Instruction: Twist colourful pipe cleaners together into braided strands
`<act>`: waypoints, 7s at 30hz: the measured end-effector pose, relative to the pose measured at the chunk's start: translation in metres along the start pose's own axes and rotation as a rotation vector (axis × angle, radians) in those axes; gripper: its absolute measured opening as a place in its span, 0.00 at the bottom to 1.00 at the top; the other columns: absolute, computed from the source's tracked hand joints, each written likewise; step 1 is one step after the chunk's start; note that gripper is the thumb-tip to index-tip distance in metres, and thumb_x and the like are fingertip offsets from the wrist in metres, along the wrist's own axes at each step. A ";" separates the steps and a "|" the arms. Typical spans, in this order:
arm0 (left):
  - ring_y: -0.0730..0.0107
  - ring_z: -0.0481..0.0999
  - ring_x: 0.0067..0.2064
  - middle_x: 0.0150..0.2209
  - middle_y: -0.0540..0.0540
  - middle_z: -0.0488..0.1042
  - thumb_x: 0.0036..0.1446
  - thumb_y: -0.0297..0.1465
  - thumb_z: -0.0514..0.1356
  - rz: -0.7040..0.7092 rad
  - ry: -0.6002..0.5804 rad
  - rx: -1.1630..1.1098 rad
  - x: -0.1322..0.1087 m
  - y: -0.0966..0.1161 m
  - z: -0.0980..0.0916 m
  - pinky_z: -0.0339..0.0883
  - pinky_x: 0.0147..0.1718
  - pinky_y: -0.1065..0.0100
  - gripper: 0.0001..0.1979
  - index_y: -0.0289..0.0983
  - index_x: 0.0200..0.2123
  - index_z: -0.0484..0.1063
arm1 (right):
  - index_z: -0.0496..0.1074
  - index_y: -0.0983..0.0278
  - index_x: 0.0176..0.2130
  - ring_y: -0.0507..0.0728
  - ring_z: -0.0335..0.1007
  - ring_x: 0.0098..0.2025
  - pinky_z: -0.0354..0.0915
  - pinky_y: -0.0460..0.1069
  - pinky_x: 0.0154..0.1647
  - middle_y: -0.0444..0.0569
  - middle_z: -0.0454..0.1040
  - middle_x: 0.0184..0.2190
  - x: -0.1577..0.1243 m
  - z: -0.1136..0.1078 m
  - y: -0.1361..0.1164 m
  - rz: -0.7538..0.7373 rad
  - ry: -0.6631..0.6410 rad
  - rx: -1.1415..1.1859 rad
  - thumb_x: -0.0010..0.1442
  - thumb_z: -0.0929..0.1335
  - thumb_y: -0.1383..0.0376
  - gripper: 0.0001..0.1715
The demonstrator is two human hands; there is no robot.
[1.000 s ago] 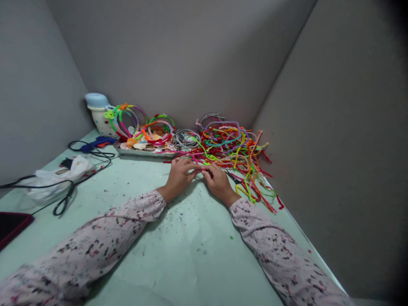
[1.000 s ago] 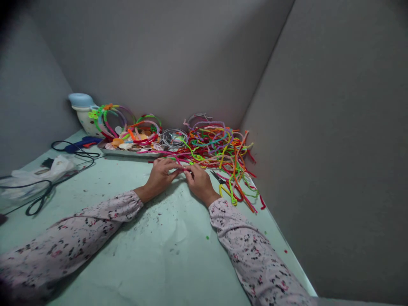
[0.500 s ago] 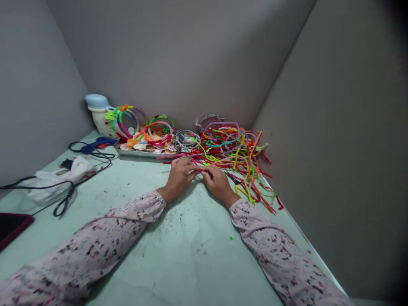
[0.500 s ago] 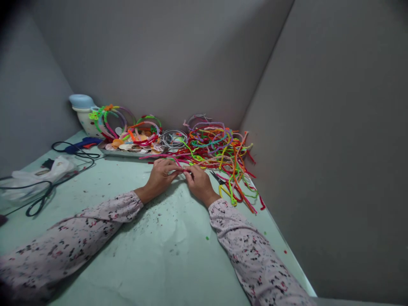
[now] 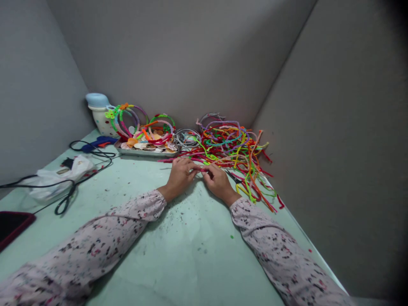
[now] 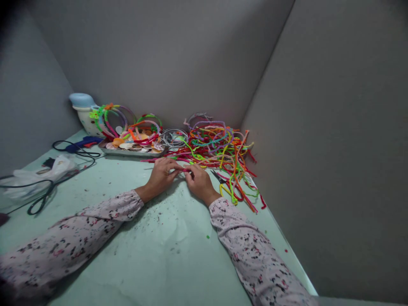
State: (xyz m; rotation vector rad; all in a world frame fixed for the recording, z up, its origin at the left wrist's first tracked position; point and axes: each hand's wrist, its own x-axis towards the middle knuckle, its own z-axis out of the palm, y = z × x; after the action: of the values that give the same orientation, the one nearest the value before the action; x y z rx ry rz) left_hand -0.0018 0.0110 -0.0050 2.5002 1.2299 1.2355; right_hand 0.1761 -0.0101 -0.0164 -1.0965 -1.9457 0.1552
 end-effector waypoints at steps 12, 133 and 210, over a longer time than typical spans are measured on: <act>0.64 0.71 0.43 0.37 0.47 0.76 0.59 0.32 0.60 -0.044 -0.059 0.031 0.001 0.002 -0.003 0.54 0.48 0.58 0.05 0.40 0.35 0.76 | 0.71 0.63 0.48 0.54 0.69 0.35 0.67 0.50 0.40 0.50 0.73 0.39 0.000 0.000 0.002 0.023 0.005 0.001 0.60 0.64 0.69 0.15; 0.65 0.70 0.39 0.33 0.46 0.74 0.61 0.32 0.57 -0.040 -0.171 -0.021 0.000 -0.002 0.000 0.59 0.42 0.62 0.07 0.37 0.34 0.74 | 0.73 0.62 0.44 0.57 0.69 0.46 0.70 0.51 0.44 0.52 0.72 0.43 0.003 -0.002 0.006 -0.103 0.017 0.051 0.62 0.65 0.67 0.10; 0.76 0.70 0.22 0.25 0.49 0.75 0.54 0.34 0.60 -0.496 -0.105 -0.687 0.001 0.008 0.002 0.61 0.20 0.74 0.09 0.34 0.33 0.75 | 0.71 0.62 0.44 0.56 0.72 0.40 0.65 0.49 0.43 0.50 0.77 0.40 -0.001 0.004 0.004 0.027 0.022 0.026 0.65 0.63 0.63 0.11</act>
State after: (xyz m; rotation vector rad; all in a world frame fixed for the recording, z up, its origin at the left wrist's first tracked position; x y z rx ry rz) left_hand 0.0047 0.0068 -0.0021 1.6290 1.0630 1.1202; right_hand 0.1755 -0.0068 -0.0216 -1.1030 -1.9050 0.1818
